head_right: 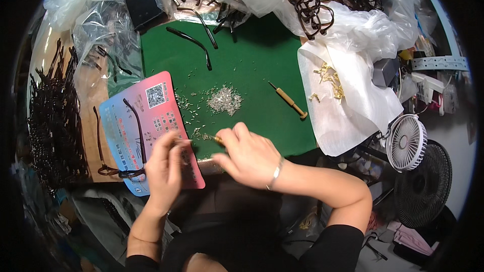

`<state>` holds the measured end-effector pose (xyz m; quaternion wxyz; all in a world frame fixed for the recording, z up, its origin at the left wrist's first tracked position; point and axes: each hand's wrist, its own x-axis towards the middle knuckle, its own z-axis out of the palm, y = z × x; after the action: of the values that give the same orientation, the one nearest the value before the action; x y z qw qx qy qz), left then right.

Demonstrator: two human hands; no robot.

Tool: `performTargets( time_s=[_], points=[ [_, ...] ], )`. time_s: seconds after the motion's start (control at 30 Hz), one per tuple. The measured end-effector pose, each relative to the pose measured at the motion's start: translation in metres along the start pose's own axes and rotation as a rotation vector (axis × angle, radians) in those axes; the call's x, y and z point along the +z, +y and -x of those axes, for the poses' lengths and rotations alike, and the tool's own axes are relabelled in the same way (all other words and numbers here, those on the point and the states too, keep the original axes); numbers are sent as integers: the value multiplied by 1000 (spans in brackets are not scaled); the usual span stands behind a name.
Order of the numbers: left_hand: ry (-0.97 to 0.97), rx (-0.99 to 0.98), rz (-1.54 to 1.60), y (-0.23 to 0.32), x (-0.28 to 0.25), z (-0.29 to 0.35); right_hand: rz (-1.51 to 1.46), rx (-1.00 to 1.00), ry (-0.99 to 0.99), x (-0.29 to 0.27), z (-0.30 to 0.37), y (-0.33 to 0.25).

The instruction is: The person assembles eyeglasses by hand at a workbench. They pick up small metal screws and insert them into the hinges of black eyeglass frames, then use a screwdriver to tighten the screws. The process is repeated for multiple frames.

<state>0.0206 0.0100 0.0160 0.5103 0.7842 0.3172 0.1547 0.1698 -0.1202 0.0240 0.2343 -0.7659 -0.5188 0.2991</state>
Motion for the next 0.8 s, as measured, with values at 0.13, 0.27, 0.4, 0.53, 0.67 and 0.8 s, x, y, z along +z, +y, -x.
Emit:
performTargets(
  time_s=[0.13,0.27,0.4,0.53,0.67,0.8],
  points=[
    [-27,357,-256,9,-3,-77,-129,1,-14,2,1,17],
    [154,255,-690,-8,5,-214,-191,-58,29,2,-3,21],
    [165,110,-717,-21,30,-222,-268,9,-40,-6,8,27],
    [141,201,-419,-4,8,-214,-356,0,59,-11,9,36],
    [-159,261,-131,72,-41,-129,-311,311,280,-60,47,60],
    [-380,97,212,64,-30,-43,34,459,555,-87,45,117]
  ],
)
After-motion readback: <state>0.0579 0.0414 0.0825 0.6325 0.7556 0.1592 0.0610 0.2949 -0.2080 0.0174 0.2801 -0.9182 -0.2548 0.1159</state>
